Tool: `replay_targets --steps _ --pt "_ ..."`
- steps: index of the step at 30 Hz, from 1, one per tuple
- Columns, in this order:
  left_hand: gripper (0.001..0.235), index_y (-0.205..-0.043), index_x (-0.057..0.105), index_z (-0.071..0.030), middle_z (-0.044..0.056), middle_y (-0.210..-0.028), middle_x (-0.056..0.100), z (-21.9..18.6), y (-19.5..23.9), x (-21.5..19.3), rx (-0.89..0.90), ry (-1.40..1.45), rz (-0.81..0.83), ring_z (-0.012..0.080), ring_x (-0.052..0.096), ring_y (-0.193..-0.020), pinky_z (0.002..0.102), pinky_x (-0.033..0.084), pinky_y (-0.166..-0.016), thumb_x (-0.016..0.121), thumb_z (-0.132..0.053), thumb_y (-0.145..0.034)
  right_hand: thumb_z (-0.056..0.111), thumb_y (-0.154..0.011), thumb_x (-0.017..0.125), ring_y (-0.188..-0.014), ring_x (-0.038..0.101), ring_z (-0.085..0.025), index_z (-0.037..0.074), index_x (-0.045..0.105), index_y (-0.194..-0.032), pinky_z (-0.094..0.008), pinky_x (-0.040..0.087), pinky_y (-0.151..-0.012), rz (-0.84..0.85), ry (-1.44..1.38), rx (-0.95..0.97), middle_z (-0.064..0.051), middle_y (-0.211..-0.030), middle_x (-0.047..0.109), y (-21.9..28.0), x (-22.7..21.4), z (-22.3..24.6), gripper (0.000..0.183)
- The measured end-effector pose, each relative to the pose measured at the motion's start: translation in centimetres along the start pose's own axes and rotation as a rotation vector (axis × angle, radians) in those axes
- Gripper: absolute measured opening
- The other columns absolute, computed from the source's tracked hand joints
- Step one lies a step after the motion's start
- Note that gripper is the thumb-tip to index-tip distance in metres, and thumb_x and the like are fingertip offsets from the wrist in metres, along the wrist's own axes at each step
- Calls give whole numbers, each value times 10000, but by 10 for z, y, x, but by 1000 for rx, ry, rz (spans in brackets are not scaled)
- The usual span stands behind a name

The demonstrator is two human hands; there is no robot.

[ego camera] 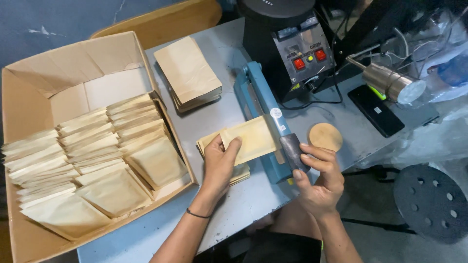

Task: Sealing small paper bags using a manual impulse heat sealer

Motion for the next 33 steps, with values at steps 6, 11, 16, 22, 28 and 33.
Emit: replay_targets --steps 6,11,16,22,28,33 --pt "188 -861 555 55 125 -654 588 10 -9 -2 -24 64 -9 152 574 -554 293 493 -469 566 -68 -720 145 -687 662 -766 545 -297 -21 589 -799 -334 422 -655 -205 -116 24 -211 -858 592 7 -2 -9 213" --pt "182 -853 551 59 122 -643 585 14 -11 -3 -22 95 -7 152 577 -543 283 497 -480 561 -58 -714 166 -697 657 -766 535 -265 -8 588 -808 -313 415 -648 -215 -131 26 -193 -877 594 8 -3 -9 217" --pt "178 -842 555 57 118 -631 587 12 -9 -2 -19 113 -10 150 583 -534 277 496 -473 567 -60 -709 171 -692 660 -754 528 -261 -7 588 -804 -304 415 -642 -225 -124 34 -198 -879 595 8 -2 -7 222" --pt "186 -849 554 66 129 -643 589 10 -6 -3 -30 106 -27 157 585 -540 286 499 -483 562 -59 -711 183 -697 657 -748 528 -250 -1 585 -811 -296 416 -635 -236 -128 56 -196 -884 595 9 -2 -7 228" --pt "191 -861 560 57 123 -662 588 22 -12 -8 -15 90 -6 149 577 -567 293 501 -501 575 -60 -711 177 -700 653 -790 537 -249 -2 583 -825 -286 425 -662 -232 -144 73 -202 -903 593 13 -2 -11 229" --pt "193 -864 558 55 132 -670 597 31 -20 -10 0 84 -7 158 583 -571 297 506 -501 583 -60 -710 171 -709 646 -805 529 -229 -4 571 -834 -274 421 -679 -235 -169 72 -195 -914 588 13 -1 -11 228"
Point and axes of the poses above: each hand's wrist, its own y-axis away from the middle knuckle, its own x-axis out of the palm, z = x × y, the point moved 7 cm from there along -y, towards the middle knuckle
